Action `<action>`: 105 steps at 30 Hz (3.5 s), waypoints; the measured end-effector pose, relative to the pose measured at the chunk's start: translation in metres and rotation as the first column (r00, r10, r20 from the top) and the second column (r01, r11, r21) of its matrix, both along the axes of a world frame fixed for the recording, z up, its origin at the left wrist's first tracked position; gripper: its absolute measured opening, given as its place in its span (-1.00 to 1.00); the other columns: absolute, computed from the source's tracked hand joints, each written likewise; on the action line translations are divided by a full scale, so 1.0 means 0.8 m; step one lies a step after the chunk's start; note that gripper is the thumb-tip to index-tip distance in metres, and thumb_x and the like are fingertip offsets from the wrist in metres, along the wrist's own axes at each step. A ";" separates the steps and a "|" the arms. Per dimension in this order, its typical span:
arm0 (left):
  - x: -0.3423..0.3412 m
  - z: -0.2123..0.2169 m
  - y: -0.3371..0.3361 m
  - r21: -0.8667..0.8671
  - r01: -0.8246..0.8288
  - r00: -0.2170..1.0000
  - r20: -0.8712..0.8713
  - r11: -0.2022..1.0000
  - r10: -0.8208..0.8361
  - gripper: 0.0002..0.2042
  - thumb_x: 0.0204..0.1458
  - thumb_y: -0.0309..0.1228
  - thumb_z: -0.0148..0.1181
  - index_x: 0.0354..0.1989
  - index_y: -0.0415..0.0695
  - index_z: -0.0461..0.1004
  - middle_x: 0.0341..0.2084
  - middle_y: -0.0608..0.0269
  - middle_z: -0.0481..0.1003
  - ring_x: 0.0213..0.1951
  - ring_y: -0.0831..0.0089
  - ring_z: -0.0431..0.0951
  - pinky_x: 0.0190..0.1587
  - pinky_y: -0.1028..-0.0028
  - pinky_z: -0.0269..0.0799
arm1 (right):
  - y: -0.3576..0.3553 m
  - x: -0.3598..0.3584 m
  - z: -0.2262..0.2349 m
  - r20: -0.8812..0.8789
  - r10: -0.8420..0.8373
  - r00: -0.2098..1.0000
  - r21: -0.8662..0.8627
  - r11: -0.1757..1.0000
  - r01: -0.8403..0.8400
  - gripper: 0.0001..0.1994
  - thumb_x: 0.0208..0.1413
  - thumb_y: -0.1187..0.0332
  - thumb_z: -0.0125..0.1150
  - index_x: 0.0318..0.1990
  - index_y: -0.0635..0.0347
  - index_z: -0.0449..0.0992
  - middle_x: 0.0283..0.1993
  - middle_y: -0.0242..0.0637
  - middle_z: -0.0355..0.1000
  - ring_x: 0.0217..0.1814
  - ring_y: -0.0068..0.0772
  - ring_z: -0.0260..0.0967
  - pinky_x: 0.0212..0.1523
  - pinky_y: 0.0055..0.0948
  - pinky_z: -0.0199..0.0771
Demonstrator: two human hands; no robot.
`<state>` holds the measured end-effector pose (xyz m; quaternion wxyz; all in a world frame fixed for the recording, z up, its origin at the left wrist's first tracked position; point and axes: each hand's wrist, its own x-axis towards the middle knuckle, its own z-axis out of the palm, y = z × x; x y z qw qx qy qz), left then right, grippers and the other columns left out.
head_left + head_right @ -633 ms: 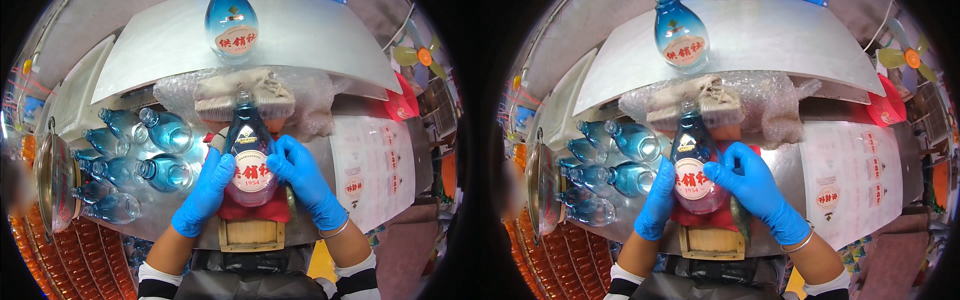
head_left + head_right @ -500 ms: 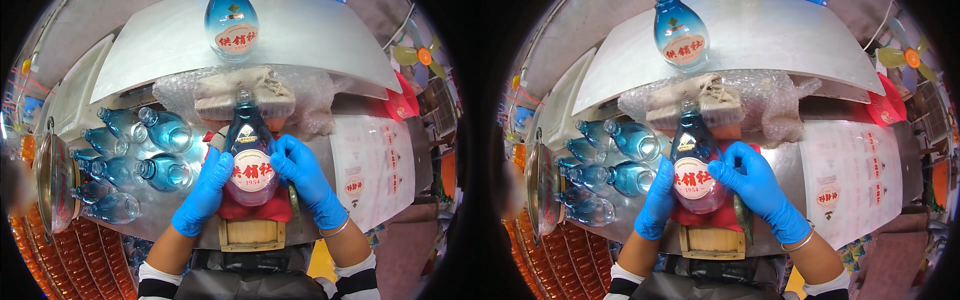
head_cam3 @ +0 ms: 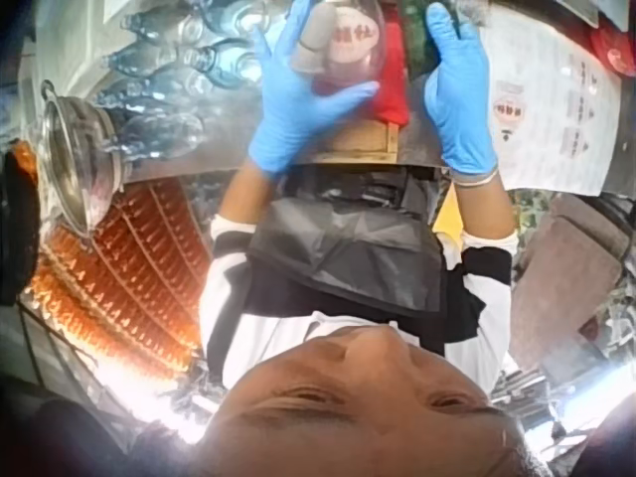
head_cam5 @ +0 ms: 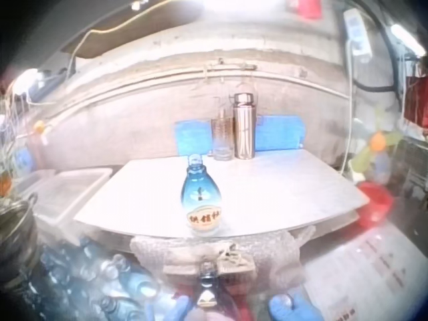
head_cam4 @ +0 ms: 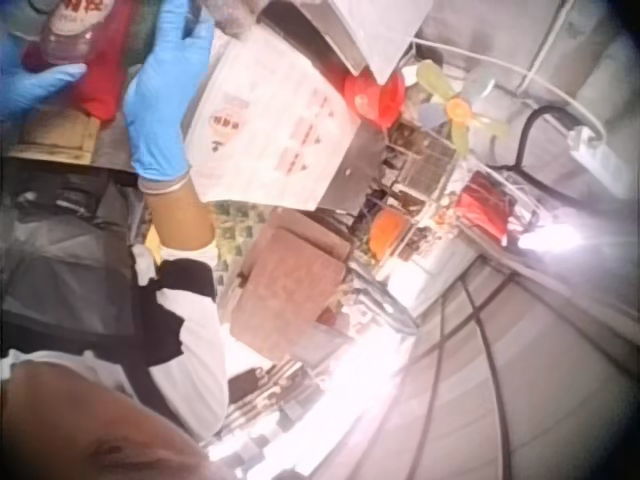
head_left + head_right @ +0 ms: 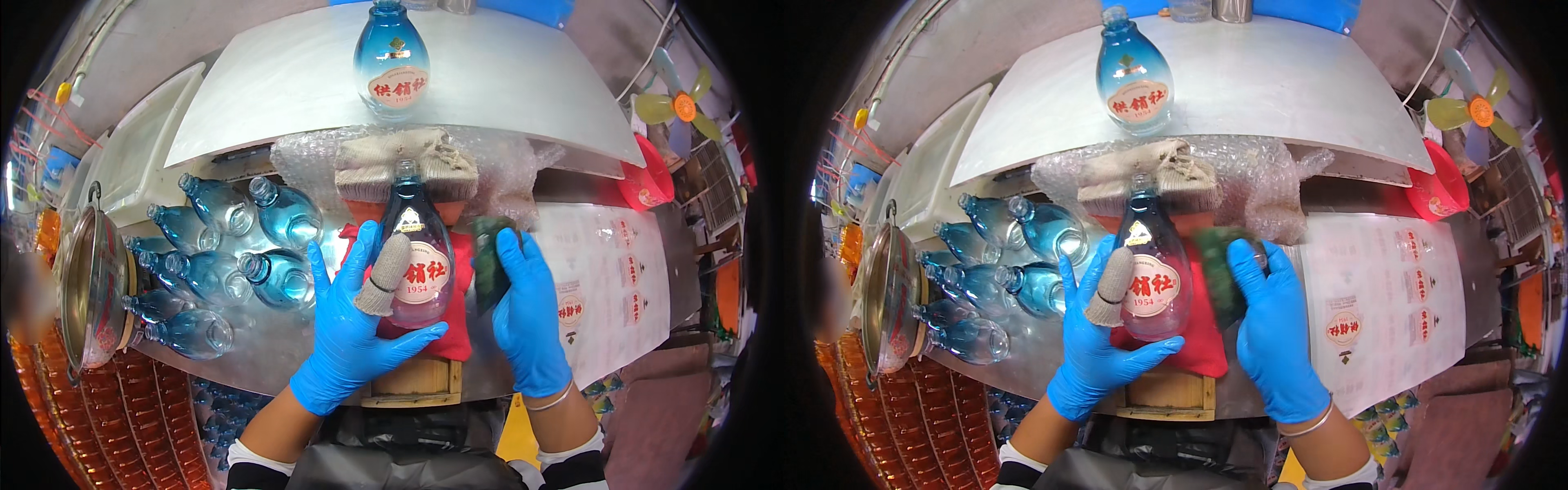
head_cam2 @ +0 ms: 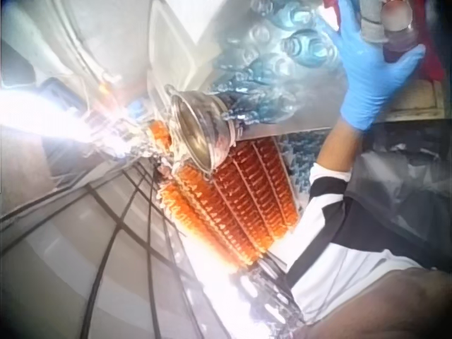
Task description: The person applies round paper labels to the bodies of blue glass bottles. They retrieve bottles from a metal pot of water, place them on a red cloth, apply a label, and smooth it with a green tool. The labeled bottles are then set aside on the counter.
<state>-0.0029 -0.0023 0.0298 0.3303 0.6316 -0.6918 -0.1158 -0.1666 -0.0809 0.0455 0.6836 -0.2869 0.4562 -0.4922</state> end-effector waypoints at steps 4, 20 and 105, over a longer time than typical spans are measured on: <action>-0.003 -0.006 0.001 0.020 -0.012 0.997 -0.075 1.000 0.013 -0.09 -0.28 0.02 0.33 0.26 -0.13 0.07 0.20 -0.25 0.04 0.22 -0.03 0.12 0.22 -0.13 -0.48 | 0.024 0.010 0.017 -0.408 -0.008 0.913 -0.386 0.908 -0.165 -0.80 -0.05 0.41 0.30 -0.32 0.25 0.39 -0.35 -0.33 0.44 -0.34 -0.66 0.35 -0.32 -0.63 0.38; -0.030 0.016 0.012 -0.052 -0.124 0.932 0.337 0.991 0.134 -0.24 -0.19 -0.09 0.28 0.22 -0.10 0.16 0.20 -0.28 0.02 0.25 -0.09 0.01 0.23 -0.10 -0.48 | 0.026 -0.021 -0.044 -0.185 -0.141 0.973 -0.082 0.988 0.128 -0.87 0.07 0.37 0.16 -0.34 0.21 0.37 -0.37 -0.34 0.41 -0.43 -0.58 0.40 -0.44 -0.62 0.48; 0.013 -0.047 0.001 -0.040 0.065 0.903 -0.424 0.997 -0.076 -0.03 -0.28 -0.26 0.42 0.25 -0.37 -0.08 0.13 -0.11 0.21 0.13 0.18 0.29 0.12 0.34 0.21 | 0.002 -0.067 -0.015 -0.628 -0.528 0.572 -0.681 0.018 -0.732 -0.71 -0.39 0.30 0.33 -0.38 -0.34 0.55 -0.27 -0.71 0.42 -0.19 -0.54 0.32 0.00 -0.33 0.18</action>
